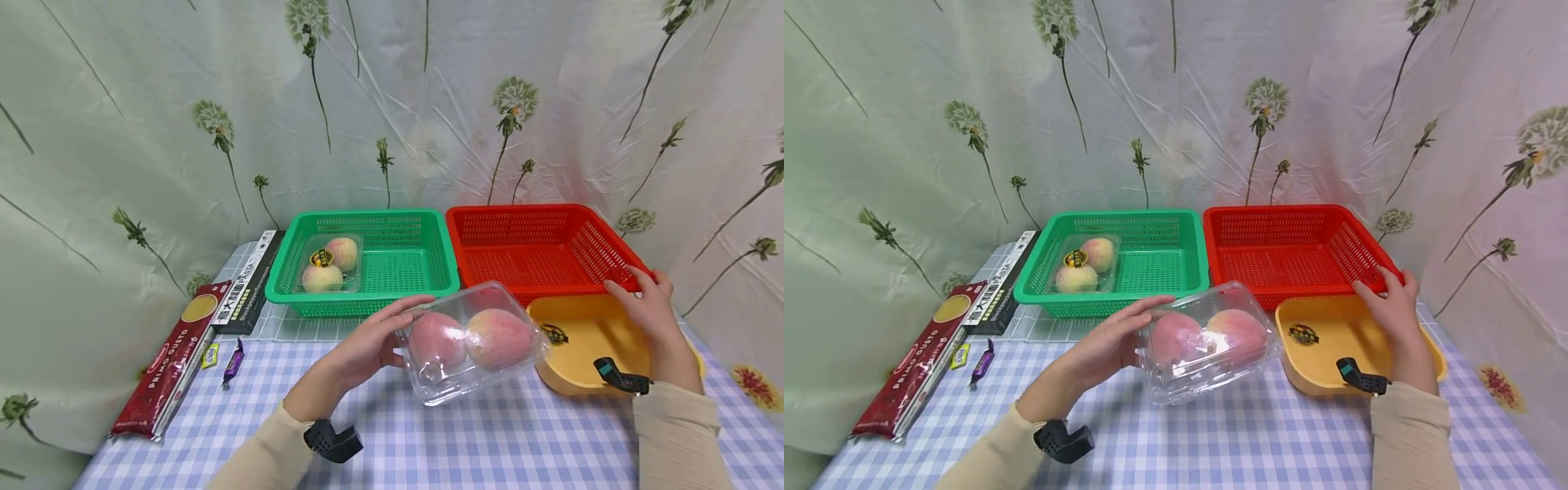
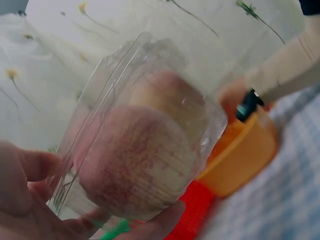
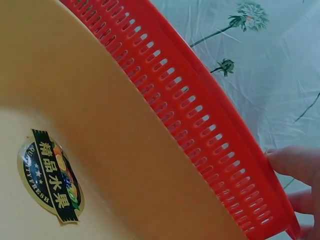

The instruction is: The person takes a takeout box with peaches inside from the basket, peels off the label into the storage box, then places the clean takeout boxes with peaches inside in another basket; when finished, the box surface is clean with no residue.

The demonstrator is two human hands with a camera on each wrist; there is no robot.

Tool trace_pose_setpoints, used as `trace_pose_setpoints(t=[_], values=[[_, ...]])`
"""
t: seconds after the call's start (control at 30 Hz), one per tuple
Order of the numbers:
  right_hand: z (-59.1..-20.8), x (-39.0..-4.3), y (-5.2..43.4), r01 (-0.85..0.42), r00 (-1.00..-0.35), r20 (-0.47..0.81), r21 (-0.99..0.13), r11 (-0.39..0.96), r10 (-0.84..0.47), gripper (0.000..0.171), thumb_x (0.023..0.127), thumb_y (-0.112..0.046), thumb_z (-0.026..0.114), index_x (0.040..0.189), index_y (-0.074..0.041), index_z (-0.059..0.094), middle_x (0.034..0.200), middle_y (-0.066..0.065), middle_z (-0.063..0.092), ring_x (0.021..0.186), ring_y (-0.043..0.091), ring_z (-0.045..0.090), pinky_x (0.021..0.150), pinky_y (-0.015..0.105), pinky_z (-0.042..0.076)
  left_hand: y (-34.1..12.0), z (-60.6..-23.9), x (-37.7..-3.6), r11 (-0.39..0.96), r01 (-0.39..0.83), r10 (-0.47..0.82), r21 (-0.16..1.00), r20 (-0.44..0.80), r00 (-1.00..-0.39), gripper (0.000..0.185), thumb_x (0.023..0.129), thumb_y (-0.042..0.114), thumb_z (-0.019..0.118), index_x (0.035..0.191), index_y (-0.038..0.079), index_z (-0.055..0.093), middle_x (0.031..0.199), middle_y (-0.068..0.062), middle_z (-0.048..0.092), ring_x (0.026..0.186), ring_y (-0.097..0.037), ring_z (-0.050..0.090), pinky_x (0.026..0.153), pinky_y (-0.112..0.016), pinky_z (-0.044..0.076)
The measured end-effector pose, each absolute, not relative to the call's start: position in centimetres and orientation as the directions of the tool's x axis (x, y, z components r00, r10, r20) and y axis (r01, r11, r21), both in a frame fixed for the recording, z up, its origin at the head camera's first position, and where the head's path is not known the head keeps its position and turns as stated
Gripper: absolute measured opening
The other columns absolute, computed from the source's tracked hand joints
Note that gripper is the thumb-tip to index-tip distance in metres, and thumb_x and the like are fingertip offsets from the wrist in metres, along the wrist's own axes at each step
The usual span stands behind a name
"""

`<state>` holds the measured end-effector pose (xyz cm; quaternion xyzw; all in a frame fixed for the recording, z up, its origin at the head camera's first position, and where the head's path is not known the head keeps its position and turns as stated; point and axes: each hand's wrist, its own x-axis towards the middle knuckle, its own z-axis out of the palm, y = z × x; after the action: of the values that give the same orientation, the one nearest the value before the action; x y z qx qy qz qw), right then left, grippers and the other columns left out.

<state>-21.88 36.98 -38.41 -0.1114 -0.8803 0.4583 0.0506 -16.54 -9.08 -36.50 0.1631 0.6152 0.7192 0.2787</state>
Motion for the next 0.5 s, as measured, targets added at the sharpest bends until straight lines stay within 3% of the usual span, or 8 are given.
trace_pose_setpoints(t=[0.3, 0.5], values=[[-38.7, -21.8, 37.1, 0.143, -0.972, -0.006, -0.811, 0.567, 0.235, 0.077, 0.102, -0.043, 0.043, 0.156, 0.005, 0.015, 0.161, 0.027, -0.026, 0.144, 0.063, -0.01, 0.112, 0.077, 0.012, -7.3, -32.8, -19.0, -0.164, -0.165, 0.504, 0.973, -0.061, -0.862, 0.042, 0.107, 0.029, 0.04, 0.149, 0.023, 0.044, 0.146, -0.005, 0.048, 0.099, -0.023, 0.067, 0.08, -0.041, 0.06], [-38.9, -21.8, 37.1, 0.131, -0.972, 0.011, -0.805, 0.579, 0.235, 0.076, 0.102, -0.043, 0.043, 0.156, 0.005, 0.018, 0.161, 0.027, -0.025, 0.143, 0.063, -0.008, 0.112, 0.078, 0.012, -5.2, -31.7, -21.6, -0.198, -0.181, 0.407, 0.963, -0.087, -0.91, 0.038, 0.107, 0.033, 0.044, 0.143, 0.029, 0.052, 0.142, -0.004, 0.047, 0.102, -0.031, 0.066, 0.083, -0.048, 0.059]])
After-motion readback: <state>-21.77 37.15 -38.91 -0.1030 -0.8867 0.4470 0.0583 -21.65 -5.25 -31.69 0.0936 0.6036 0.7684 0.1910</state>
